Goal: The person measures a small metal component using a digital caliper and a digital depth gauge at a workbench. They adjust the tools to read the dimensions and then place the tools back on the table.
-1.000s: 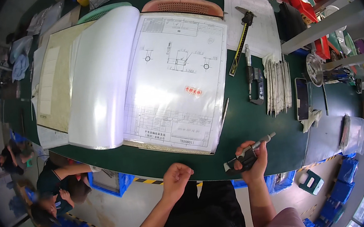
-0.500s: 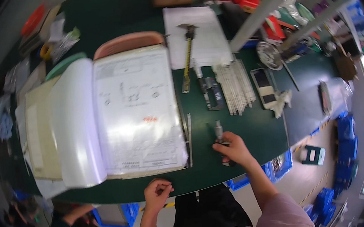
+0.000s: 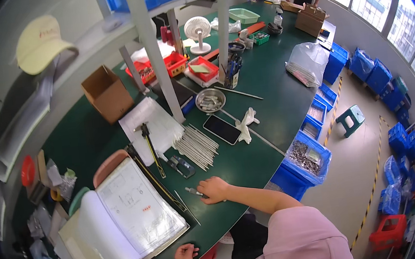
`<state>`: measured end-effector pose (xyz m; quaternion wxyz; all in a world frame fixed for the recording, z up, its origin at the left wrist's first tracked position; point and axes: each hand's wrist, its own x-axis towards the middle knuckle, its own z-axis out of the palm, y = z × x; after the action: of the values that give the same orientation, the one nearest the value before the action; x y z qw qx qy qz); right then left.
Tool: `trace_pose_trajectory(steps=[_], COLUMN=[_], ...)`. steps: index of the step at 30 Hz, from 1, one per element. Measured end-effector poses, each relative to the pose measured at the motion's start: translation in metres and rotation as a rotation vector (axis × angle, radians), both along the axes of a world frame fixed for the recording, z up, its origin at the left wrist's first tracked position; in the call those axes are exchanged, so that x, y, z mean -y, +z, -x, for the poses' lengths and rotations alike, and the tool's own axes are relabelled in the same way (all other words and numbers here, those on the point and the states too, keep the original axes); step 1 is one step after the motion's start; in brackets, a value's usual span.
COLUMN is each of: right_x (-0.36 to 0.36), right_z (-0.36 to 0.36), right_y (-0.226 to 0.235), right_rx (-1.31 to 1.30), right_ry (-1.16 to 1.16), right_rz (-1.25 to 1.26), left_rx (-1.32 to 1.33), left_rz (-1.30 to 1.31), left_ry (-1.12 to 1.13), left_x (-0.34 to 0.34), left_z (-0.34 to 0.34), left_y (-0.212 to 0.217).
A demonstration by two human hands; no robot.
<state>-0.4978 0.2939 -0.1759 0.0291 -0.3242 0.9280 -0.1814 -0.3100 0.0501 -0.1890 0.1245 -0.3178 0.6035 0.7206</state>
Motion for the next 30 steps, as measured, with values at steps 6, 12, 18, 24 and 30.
trace_pose_trajectory(steps=[6, 12, 18, 24, 30], right_x=[-0.005, -0.030, -0.137, -0.249, -0.267], right_z=[0.010, -0.019, -0.134, -0.335, -0.642], right_y=[0.002, 0.011, 0.007, -0.016, -0.126], right_rx=[-0.106, -0.244, -0.087, 0.317, 0.191], right_ry=[0.033, -0.254, -0.490, -1.534, -2.890], right_rz=[-0.033, 0.030, 0.170, 0.030, 0.713], left_rx=[0.065, 0.111, 0.126, 0.055, 0.002], left_rz=[0.058, 0.101, 0.089, -0.019, -0.033], left_ry=[-0.021, 0.093, 0.008, -0.145, -0.539], left_x=[0.002, -0.009, 0.004, -0.003, -0.019], left_z=[-0.004, -0.034, -0.053, -0.040, -0.033], left_y=[0.009, 0.001, -0.018, -0.001, -0.019])
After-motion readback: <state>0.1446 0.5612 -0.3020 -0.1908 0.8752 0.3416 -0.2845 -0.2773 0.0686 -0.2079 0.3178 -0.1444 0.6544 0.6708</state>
